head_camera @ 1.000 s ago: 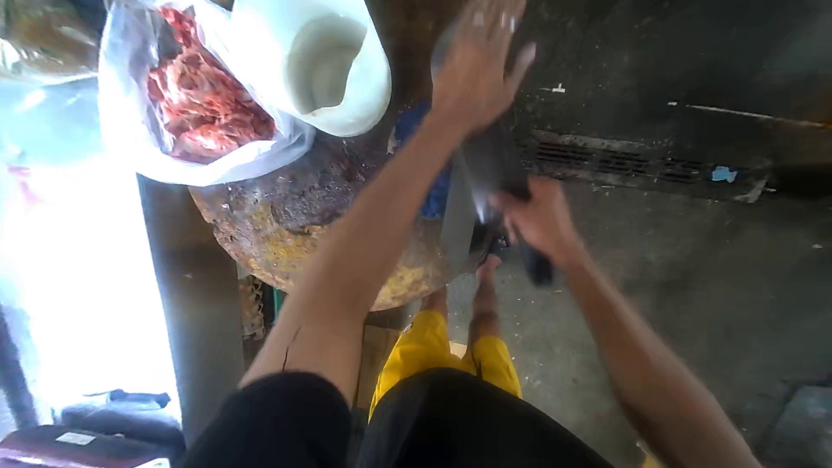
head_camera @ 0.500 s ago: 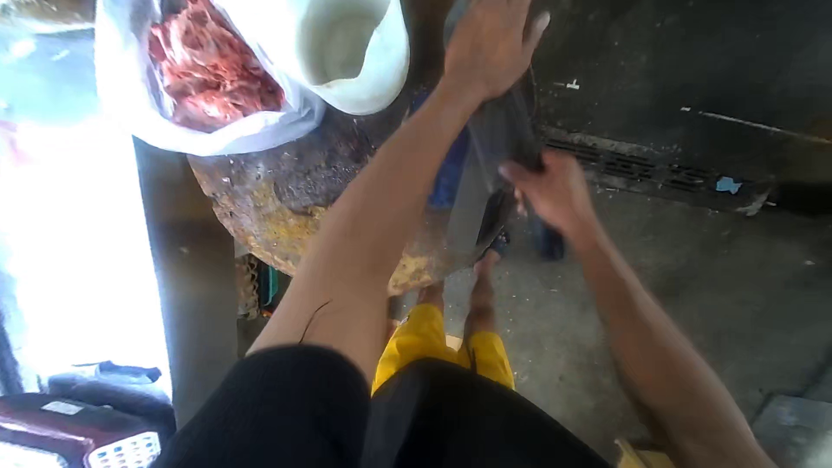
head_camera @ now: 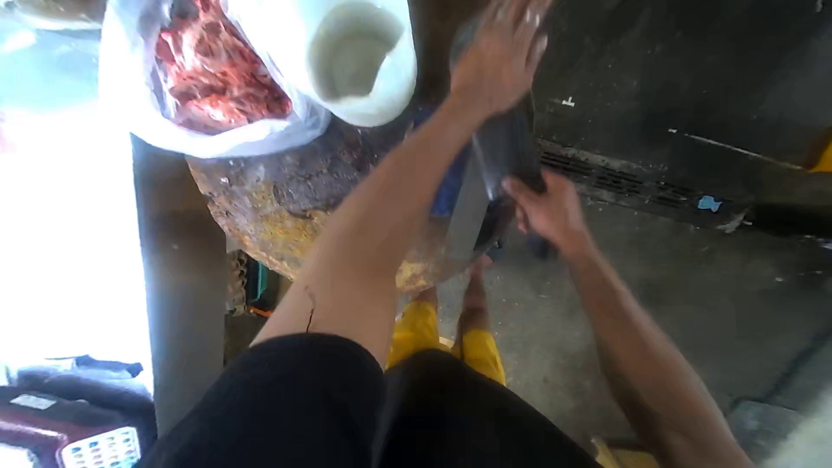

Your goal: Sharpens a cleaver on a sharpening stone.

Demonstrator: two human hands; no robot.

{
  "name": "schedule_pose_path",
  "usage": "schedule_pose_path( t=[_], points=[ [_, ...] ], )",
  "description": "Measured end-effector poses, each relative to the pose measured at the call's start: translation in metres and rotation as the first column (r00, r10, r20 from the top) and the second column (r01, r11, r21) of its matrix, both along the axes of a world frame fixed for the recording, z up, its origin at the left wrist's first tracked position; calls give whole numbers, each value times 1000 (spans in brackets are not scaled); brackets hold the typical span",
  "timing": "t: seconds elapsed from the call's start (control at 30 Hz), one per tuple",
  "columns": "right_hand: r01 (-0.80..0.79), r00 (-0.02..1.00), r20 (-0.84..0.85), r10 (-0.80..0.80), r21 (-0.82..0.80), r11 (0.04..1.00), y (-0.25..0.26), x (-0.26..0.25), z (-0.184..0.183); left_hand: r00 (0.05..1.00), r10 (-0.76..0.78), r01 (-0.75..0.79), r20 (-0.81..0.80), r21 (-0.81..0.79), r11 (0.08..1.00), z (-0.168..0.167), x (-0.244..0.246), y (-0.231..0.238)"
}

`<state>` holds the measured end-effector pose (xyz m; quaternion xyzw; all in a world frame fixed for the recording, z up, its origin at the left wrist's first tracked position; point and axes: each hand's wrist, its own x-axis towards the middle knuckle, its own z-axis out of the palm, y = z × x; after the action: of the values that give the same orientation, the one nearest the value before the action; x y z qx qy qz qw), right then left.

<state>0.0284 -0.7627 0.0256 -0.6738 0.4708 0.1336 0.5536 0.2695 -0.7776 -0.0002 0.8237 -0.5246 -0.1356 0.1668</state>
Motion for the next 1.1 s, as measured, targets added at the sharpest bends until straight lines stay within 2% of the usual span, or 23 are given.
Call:
schedule_pose_path(
  t=[0.03, 0.1, 0.17, 0.23, 0.27, 0.3, 0.37, 0.43, 0.53, 0.57, 0.6, 0.67, 0.77, 0.83, 0.9, 0.97, 1.03, 1.1],
  points=[
    [18, 1000, -1, -18, -1, 1000, 6, -4, 0, 1000, 24, -24, -1, 23, 999, 2, -3, 2],
    [-30, 999, -40, 29, -8, 1000, 35, -39, -6, 998, 25, -20, 56, -89, 996, 6, -31, 30],
    [-111, 980, -157, 124, 93, 989, 90, -120, 5, 999, 36, -37, -20, -85, 996, 10, -114, 103],
    [-150, 966, -187, 179, 157, 976, 136, -186, 23, 990, 52, -55, -129, -18, 998, 9, -194, 173],
    [-163, 966, -176, 187, 142, 976, 147, -202, 28, 988, 56, -58, -147, -11, 998, 7, -217, 193],
    [-170, 965, -177, 193, 137, 976, 145, -202, 28, 989, 49, -52, -137, -20, 998, 4, -220, 195],
    [-159, 962, -198, 189, 154, 975, 110, -159, 25, 997, 11, -16, -74, -64, 998, -2, -184, 160],
    [-126, 978, -151, 142, 112, 986, 55, -91, 12, 1000, -7, 7, 6, -111, 994, -9, -116, 92],
    [20, 1000, -24, -19, 67, 998, 2, -5, -4, 999, 47, -47, 8, 22, 999, 2, -19, 9],
    [61, 998, 18, -62, 63, 996, -2, 5, -6, 998, 59, -61, 31, 69, 996, 6, -5, -5],
    [77, 996, 34, -79, 59, 995, 6, -3, -7, 998, 61, -63, 34, 83, 994, 7, -9, -4],
    [13, 1000, 6, -13, 37, 999, 46, -60, -10, 999, 39, -39, 15, 7, 999, 8, -49, 33],
    [-102, 982, -144, 123, 142, 985, 123, -168, 11, 995, 21, -30, -95, -91, 995, 12, -163, 138],
    [-117, 968, -194, 157, 202, 972, 145, -204, 27, 990, 26, -37, -139, -81, 996, 5, -216, 188],
    [-126, 970, -181, 161, 190, 974, 124, -180, 30, 995, -12, 2, -102, -97, 995, -4, -200, 175],
    [-141, 978, -138, 157, 115, 983, 70, -116, 22, 998, -37, 32, -47, -110, 993, -7, -140, 116],
    [-79, 995, -63, 80, 20, 997, 23, -54, 3, 1000, 3, -3, -11, 9, 1000, 2, -71, 51],
    [31, 999, 23, -31, 15, 999, -2, -10, -9, 994, 82, -68, -73, 172, 983, 12, -26, 12]
  ],
)
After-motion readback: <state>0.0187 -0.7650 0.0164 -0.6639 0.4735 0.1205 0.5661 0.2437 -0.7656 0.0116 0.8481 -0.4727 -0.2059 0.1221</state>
